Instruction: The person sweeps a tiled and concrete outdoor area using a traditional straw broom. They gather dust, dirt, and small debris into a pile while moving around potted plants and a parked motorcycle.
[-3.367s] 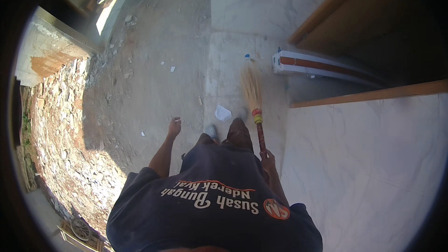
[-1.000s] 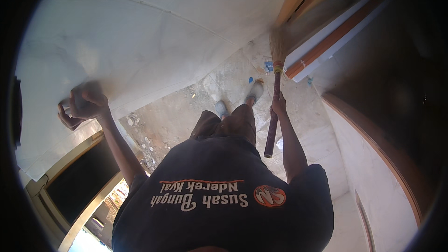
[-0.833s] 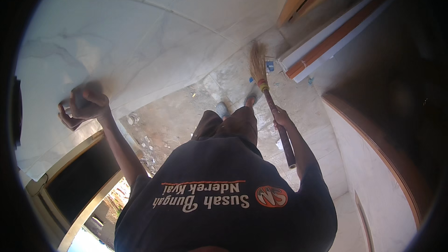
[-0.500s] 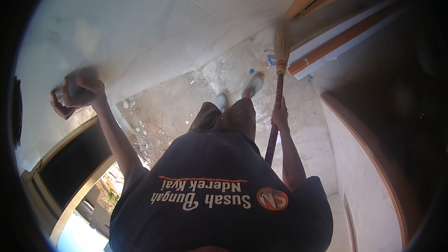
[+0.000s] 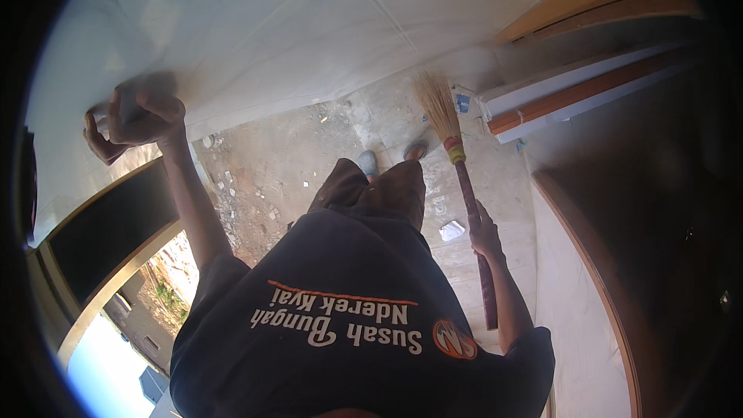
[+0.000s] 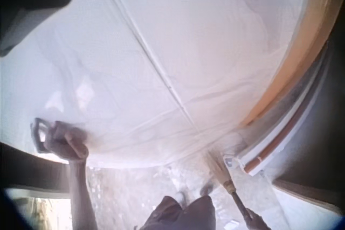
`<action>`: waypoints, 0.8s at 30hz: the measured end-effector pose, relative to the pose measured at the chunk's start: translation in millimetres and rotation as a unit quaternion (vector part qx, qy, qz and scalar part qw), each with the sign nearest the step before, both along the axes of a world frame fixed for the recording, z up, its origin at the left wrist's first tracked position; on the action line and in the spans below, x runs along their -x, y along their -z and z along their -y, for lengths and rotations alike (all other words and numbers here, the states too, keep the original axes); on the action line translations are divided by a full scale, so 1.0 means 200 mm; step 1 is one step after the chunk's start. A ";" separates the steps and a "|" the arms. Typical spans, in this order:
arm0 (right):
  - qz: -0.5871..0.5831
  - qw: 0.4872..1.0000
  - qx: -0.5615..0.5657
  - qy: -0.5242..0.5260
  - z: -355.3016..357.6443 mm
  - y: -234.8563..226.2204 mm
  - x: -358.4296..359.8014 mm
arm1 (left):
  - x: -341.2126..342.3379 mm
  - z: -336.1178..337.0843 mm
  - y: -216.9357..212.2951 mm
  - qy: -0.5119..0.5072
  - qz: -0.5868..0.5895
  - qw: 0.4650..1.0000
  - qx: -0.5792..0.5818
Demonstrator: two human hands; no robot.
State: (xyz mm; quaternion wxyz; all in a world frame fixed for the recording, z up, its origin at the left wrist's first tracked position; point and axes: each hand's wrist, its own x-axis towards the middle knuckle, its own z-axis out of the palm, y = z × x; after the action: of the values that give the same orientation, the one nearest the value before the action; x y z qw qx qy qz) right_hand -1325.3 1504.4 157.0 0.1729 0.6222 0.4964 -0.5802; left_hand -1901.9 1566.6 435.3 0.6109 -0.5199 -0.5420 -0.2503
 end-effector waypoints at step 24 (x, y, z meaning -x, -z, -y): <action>-0.039 0.975 0.028 -0.219 -0.18 0.20 0.03 | 0.04 0.05 0.01 -0.023 -0.006 1.000 0.017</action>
State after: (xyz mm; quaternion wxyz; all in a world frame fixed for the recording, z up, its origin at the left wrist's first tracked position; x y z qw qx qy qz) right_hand -1331.4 1540.3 116.8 0.2938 0.4701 0.6102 -0.5660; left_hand -1909.0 1557.2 433.6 0.6111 -0.5194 -0.5539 -0.2238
